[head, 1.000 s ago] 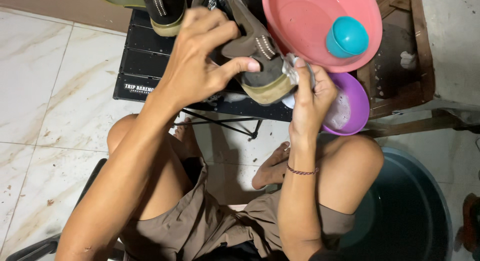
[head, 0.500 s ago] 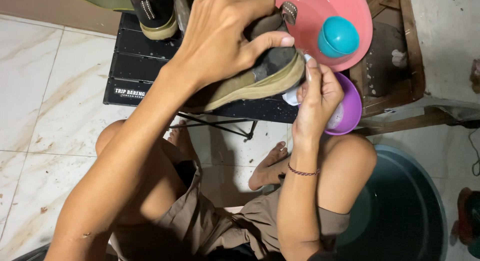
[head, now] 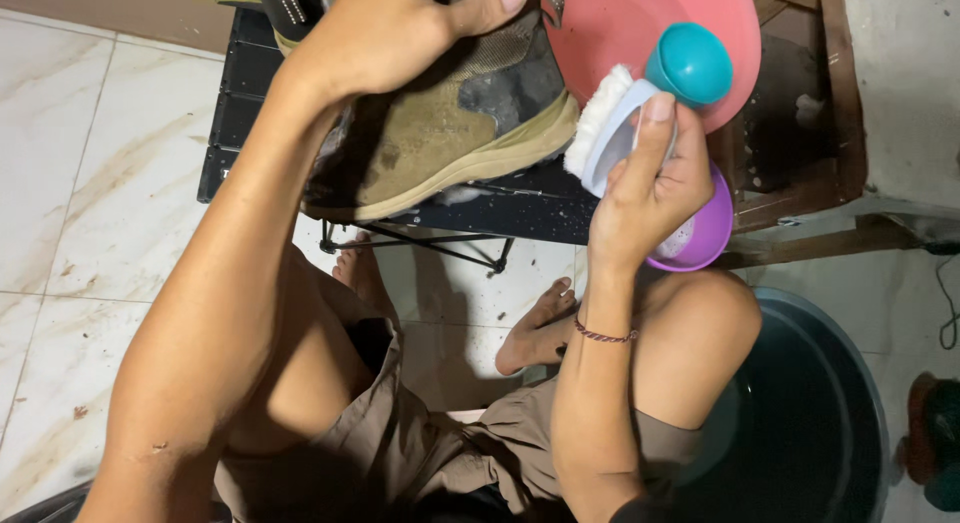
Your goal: The person scrubs a dark-colored shoe with a white brush, applying soapy water from a purple bowl. They focus on the upper and sole areas, repeatedly brushing and reapplying soap.
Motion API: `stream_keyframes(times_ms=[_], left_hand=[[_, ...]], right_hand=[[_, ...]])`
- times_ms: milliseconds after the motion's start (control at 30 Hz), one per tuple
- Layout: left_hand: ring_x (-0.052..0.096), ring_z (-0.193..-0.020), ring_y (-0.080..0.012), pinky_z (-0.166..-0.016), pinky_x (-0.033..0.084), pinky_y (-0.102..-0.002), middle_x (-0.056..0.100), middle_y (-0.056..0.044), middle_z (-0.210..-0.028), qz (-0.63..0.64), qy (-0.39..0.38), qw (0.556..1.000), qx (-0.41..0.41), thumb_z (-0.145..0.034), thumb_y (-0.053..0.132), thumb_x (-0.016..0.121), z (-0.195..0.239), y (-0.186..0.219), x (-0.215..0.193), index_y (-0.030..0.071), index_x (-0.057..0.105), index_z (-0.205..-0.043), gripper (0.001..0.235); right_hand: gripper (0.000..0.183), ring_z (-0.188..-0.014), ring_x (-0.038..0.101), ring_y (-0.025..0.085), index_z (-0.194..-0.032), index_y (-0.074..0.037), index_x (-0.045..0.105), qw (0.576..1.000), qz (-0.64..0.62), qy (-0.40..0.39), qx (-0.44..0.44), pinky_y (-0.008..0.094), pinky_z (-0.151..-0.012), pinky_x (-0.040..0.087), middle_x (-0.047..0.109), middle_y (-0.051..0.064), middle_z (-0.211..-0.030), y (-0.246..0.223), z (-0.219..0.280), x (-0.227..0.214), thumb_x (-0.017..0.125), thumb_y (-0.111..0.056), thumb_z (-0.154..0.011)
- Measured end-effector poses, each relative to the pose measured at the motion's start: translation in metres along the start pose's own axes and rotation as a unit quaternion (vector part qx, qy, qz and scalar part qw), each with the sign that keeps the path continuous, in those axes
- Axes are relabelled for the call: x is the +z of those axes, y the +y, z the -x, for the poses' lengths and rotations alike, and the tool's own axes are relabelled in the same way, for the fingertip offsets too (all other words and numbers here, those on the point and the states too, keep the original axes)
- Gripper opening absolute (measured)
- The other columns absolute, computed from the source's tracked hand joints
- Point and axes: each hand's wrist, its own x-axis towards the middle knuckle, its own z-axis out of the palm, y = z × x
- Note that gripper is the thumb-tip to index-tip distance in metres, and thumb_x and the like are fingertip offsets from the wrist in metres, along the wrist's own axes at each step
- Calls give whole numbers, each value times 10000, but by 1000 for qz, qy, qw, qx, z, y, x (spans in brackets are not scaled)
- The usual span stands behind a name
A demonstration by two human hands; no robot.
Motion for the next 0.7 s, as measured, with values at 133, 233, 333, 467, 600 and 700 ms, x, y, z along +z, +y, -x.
stream_keyframes(times_ms=[133,233,333,467,600,700], left_hand=[[697,-1126,-92,-991,535,-311,814,38,-1257,86,-12,996,12,-1254,341,712,2,3,1,121,804,-1313,246],[613,-987,-75,-936,469,-292,696,93,-1110,119,-58,991,-23,-1292,396,663,2,3,5,196,660,-1076,294],[497,-886,-91,-833,422,-331,558,73,-1010,107,-54,993,-8,-1300,398,675,3,-3,21,186,586,-1097,307],[564,-918,-109,-855,453,-335,624,55,-1031,114,-17,993,18,-1303,322,691,7,-3,23,159,639,-1115,254],[655,-1025,-81,-894,526,-315,740,47,-1142,128,21,992,-12,-1276,314,677,15,-1,15,123,714,-1216,204],[674,-1119,-59,-967,559,-308,753,63,-1188,154,32,987,-25,-1262,314,696,21,-2,10,107,724,-1259,210]], right_hand=[[449,-870,606,153,-972,-50,675,990,95,-28,-95,330,-850,506,647,9,-890,-9,-11,3,547,-390,-1237],[391,-828,494,128,-933,-51,671,986,112,-50,-114,327,-783,439,524,-25,-829,-6,-16,3,666,-307,-1229],[408,-742,455,127,-919,-61,686,986,110,-48,-113,337,-694,403,476,-28,-764,0,-25,9,763,-365,-1181],[536,-751,372,121,-829,-110,469,987,125,-50,-92,347,-691,356,383,-48,-764,-5,-33,12,688,-404,-1219],[529,-726,389,112,-816,-113,521,985,138,-59,-89,352,-668,349,411,-48,-738,2,-36,11,702,-398,-1223],[465,-707,390,109,-828,-95,597,985,129,-56,-105,347,-643,330,419,-43,-724,1,-35,10,773,-318,-1196]])
